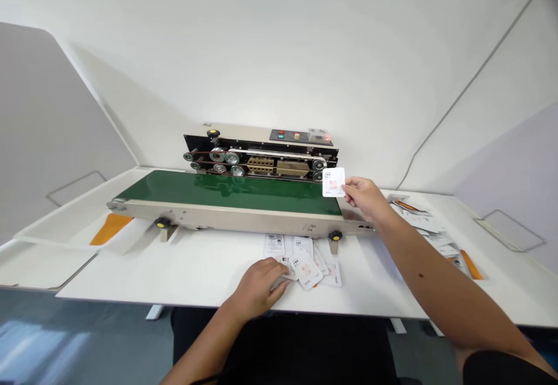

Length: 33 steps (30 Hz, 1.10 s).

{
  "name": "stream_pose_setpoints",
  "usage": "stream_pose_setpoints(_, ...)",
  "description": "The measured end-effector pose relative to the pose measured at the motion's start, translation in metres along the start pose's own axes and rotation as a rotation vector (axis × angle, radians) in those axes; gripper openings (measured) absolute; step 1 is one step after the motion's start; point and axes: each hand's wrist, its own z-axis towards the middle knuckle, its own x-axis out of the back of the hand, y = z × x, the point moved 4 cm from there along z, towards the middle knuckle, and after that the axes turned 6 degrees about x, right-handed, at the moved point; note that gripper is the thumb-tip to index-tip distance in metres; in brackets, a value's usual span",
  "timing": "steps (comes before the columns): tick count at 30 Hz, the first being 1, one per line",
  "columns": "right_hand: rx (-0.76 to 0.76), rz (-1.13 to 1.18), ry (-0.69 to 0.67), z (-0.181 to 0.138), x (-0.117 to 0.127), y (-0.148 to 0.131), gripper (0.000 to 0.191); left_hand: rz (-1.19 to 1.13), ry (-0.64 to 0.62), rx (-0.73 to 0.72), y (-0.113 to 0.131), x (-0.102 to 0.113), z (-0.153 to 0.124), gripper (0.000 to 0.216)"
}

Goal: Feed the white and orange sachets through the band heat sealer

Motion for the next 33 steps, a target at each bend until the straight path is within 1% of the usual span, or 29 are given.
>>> stream_pose_setpoints(3,-0.176,0.15,0.0,0.019,0.005,0.012,0.018,-0.008,-0.014,-0.006,0.0,-0.001,0.0,0.016)
stream_pose_setpoints(5,-0.225,0.184,-0.018,0.029,0.004,0.016,0.016,-0.008,-0.026,-0.014,0.001,-0.001,0.0,0.016)
stream_pose_setpoints(10,-0.253,0.236,-0.039,0.049,-0.01,0.02,0.019,0.008,-0.041,-0.02,0.004,0.0,0.002,0.015)
stream_pose_setpoints(14,-0.22,0.239,-0.005,0.057,-0.02,0.016,0.02,0.011,-0.057,-0.03,0.004,-0.001,0.001,0.015)
stream_pose_setpoints(16,-0.167,0.233,0.056,0.051,-0.018,0.012,0.019,0.011,-0.044,-0.035,0.002,-0.002,0.0,0.016)
stream_pose_setpoints(17,-0.098,0.218,0.109,0.043,-0.016,0.009,0.02,0.014,-0.029,-0.035,0.001,-0.002,0.0,0.016)
stream_pose_setpoints(19,0.102,0.148,0.222,0.013,-0.011,0.004,0.022,0.026,0.014,-0.022,-0.002,-0.001,-0.001,0.017)
stream_pose_setpoints(20,0.234,0.086,0.259,-0.007,-0.011,0.002,0.021,0.036,0.04,-0.007,-0.004,0.0,0.0,0.017)
stream_pose_setpoints(21,0.319,0.019,0.255,-0.03,-0.015,0.004,0.02,0.048,0.061,0.012,-0.005,0.0,0.001,0.019)
stream_pose_setpoints(22,0.369,-0.055,0.194,-0.054,-0.023,0.008,0.02,0.06,0.072,0.035,-0.007,0.0,0.002,0.021)
stream_pose_setpoints(23,0.427,-0.135,0.094,-0.077,-0.035,0.013,0.02,0.074,0.072,0.061,-0.008,0.0,0.003,0.025)
stream_pose_setpoints(25,0.534,-0.325,-0.216,-0.12,-0.066,0.028,0.021,0.112,0.029,0.103,-0.01,-0.004,0.007,0.039)
stream_pose_setpoints(26,0.545,-0.418,-0.334,-0.137,-0.08,0.038,0.027,0.135,-0.01,0.115,-0.011,-0.007,0.008,0.049)
stream_pose_setpoints(27,0.541,-0.502,-0.423,-0.149,-0.092,0.05,0.038,0.159,-0.054,0.119,-0.012,-0.011,0.009,0.057)
stream_pose_setpoints(28,0.517,-0.582,-0.475,-0.157,-0.102,0.061,0.051,0.179,-0.096,0.116,-0.012,-0.014,0.01,0.063)
stream_pose_setpoints(29,0.48,-0.653,-0.497,-0.161,-0.109,0.073,0.062,0.193,-0.134,0.109,-0.012,-0.017,0.011,0.066)
stream_pose_setpoints(30,0.441,-0.713,-0.503,-0.162,-0.113,0.083,0.069,0.202,-0.163,0.101,-0.013,-0.02,0.011,0.066)
stream_pose_setpoints(31,0.405,-0.759,-0.502,-0.162,-0.116,0.092,0.071,0.206,-0.178,0.095,-0.013,-0.022,0.011,0.064)
stream_pose_setpoints(33,0.364,-0.796,-0.498,-0.159,-0.119,0.105,0.068,0.204,-0.178,0.088,-0.015,-0.024,0.012,0.057)
